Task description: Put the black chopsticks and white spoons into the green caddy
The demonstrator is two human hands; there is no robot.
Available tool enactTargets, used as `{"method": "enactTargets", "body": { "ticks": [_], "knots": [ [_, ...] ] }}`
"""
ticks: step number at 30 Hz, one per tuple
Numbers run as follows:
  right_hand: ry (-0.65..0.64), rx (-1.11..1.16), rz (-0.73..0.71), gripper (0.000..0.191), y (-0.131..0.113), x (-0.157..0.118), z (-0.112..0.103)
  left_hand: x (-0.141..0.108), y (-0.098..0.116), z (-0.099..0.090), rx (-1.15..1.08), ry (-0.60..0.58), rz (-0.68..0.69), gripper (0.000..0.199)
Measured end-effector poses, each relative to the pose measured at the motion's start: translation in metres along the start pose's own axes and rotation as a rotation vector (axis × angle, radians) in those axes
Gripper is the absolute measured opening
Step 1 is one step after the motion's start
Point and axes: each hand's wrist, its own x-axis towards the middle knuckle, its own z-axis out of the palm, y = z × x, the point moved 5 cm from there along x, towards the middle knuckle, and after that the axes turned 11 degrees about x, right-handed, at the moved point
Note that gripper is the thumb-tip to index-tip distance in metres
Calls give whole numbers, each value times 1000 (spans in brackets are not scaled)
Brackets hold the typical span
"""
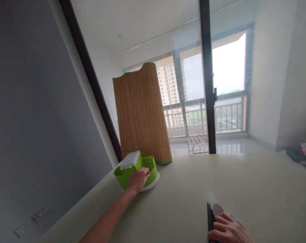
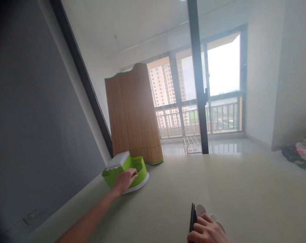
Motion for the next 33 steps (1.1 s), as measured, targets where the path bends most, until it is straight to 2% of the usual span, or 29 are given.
{"method": "enactTargets", "body": {
  "ticks": [5,8,11,15,19,22,25,29,31,33],
  "knots": [
    [-36,-16,43,26,0,1,1,3,111,-21,-22,54,140,18],
    [-42,-29,30,30,4,0,7,1,176,-33,-46,114,234,25],
    [-32,-35,26,38,9,-2,14,-5,233,-46,-83,171,331,31],
    [-28,-46,67,38,15,-5,22,-12,293,-61,-131,217,434,26],
    [-52,-14,91,26,19,-8,30,-18,336,-69,-174,246,497,23],
    [-72,9,96,18,17,-8,31,-25,347,-72,-205,246,522,22],
    [-98,50,134,17,13,-7,25,-37,333,-77,-259,264,550,18],
    [-126,125,215,11,7,-6,10,-55,279,-79,-432,320,492,25],
    [-133,126,248,10,6,-6,4,-62,247,-65,-483,263,394,23],
    [-136,124,256,12,4,-6,0,-68,221,-43,-507,154,304,20]
  ]
}}
